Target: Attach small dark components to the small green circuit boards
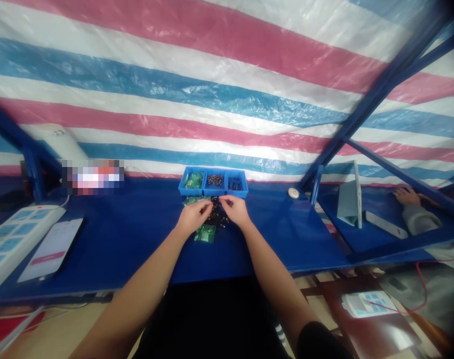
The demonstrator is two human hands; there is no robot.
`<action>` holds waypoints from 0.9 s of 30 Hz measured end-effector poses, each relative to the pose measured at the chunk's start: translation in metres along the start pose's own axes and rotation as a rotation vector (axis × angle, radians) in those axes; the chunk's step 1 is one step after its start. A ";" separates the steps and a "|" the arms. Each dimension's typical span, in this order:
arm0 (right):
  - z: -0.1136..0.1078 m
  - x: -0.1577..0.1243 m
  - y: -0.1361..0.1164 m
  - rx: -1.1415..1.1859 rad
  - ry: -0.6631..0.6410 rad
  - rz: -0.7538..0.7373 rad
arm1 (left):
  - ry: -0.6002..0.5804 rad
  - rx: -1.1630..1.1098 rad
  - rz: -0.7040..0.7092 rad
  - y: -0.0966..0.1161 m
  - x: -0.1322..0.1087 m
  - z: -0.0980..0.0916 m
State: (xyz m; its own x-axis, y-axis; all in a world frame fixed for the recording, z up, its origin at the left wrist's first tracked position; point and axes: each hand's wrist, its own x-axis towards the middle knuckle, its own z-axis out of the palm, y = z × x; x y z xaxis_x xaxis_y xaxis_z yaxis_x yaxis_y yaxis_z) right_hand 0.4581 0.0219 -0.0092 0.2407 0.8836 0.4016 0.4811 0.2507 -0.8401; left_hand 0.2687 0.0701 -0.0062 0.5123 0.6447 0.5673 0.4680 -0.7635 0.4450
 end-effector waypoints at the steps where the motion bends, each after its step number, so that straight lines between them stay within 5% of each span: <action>1: -0.002 -0.001 0.003 -0.075 -0.011 -0.021 | 0.002 0.000 -0.004 0.000 0.000 0.000; 7: 0.002 0.003 0.016 -0.304 -0.131 -0.118 | 0.015 0.003 -0.013 0.001 0.001 0.000; 17: 0.003 0.003 0.019 -0.327 -0.104 -0.109 | 0.021 0.020 -0.019 -0.001 0.000 0.001; 27: 0.001 -0.001 0.001 0.133 0.021 0.106 | -0.004 -0.055 0.022 0.000 0.001 0.001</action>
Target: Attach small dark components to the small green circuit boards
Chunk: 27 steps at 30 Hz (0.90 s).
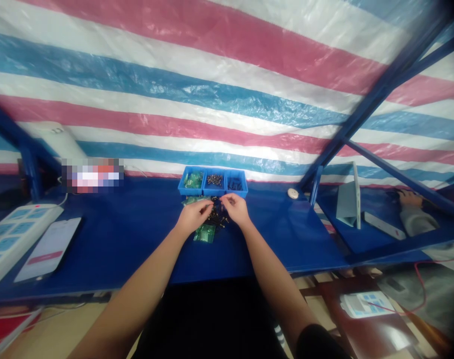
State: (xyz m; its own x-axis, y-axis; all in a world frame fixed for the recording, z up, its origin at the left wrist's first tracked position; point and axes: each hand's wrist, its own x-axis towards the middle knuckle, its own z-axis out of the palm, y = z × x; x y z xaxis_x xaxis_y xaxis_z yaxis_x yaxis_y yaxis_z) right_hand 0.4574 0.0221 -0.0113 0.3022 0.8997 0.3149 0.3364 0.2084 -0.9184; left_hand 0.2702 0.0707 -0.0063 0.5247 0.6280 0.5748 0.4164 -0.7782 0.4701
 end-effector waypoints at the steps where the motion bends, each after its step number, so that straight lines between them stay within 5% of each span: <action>1: 0.000 0.000 -0.001 0.015 -0.012 0.016 | -0.002 0.001 0.001 0.000 0.000 0.000; 5: -0.009 -0.003 -0.007 -0.210 -0.107 -0.081 | -0.022 0.021 -0.023 0.000 0.000 -0.001; 10: -0.021 -0.005 -0.011 -0.433 -0.372 -0.184 | -0.038 0.021 -0.053 -0.002 -0.001 0.001; 21: -0.012 -0.007 -0.010 -0.468 -0.281 -0.228 | -0.003 0.078 -0.043 -0.002 -0.001 0.000; 27: -0.009 -0.007 -0.013 -0.126 -0.200 -0.036 | -0.031 0.021 -0.031 0.000 -0.001 -0.001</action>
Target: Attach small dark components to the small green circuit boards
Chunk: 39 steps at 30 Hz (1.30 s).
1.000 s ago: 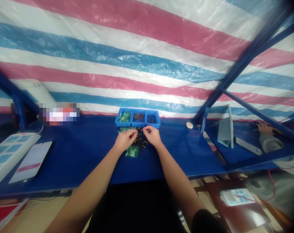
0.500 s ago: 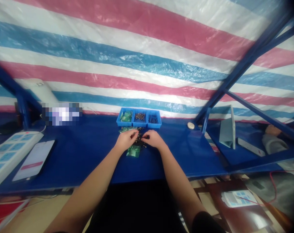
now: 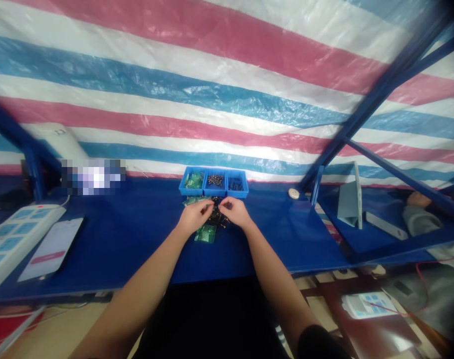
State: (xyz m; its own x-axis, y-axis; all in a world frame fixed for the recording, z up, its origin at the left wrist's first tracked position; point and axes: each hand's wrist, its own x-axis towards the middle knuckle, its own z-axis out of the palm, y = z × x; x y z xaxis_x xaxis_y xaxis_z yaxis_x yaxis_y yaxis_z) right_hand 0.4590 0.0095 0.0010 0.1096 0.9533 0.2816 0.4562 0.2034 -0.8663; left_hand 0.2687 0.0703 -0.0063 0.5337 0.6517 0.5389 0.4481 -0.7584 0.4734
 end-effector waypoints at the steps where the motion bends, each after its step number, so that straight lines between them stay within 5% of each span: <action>1: 0.001 0.001 0.000 0.070 -0.007 0.013 | -0.013 -0.018 0.004 0.000 0.000 0.000; 9: 0.007 0.002 0.000 0.328 -0.089 0.033 | -0.031 -0.108 0.037 0.002 0.001 0.001; 20: 0.009 -0.001 -0.009 0.165 0.054 -0.058 | -0.022 0.007 0.045 0.001 0.002 0.000; 39: 0.010 -0.002 -0.011 0.214 0.062 -0.039 | -0.011 -0.025 0.057 -0.003 0.002 0.003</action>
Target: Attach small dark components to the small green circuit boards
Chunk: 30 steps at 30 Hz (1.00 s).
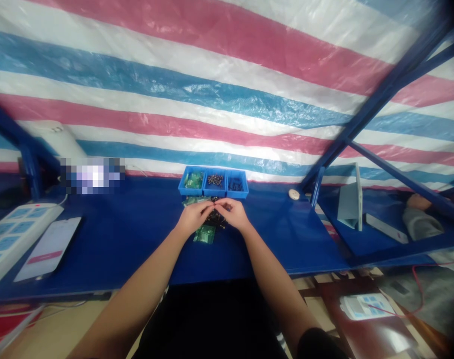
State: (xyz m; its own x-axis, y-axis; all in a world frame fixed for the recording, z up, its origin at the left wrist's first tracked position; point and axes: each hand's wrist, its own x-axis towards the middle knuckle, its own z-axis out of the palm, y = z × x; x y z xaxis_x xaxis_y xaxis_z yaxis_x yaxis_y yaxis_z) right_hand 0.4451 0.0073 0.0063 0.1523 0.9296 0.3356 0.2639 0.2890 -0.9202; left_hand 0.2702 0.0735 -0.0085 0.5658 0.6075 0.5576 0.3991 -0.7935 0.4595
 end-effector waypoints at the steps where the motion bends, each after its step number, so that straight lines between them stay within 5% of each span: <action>1: 0.000 0.000 0.000 0.005 -0.001 0.000 | 0.003 0.002 -0.006 -0.001 0.000 0.001; 30: -0.002 -0.001 -0.001 -0.019 -0.019 0.008 | -0.017 0.022 0.025 -0.002 -0.001 0.000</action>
State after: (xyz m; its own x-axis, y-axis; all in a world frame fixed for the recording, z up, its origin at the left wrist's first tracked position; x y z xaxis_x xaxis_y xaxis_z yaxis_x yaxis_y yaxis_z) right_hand 0.4462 0.0057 0.0076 0.1361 0.9362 0.3241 0.2809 0.2772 -0.9188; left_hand 0.2686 0.0745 -0.0101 0.5880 0.5871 0.5564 0.4007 -0.8090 0.4302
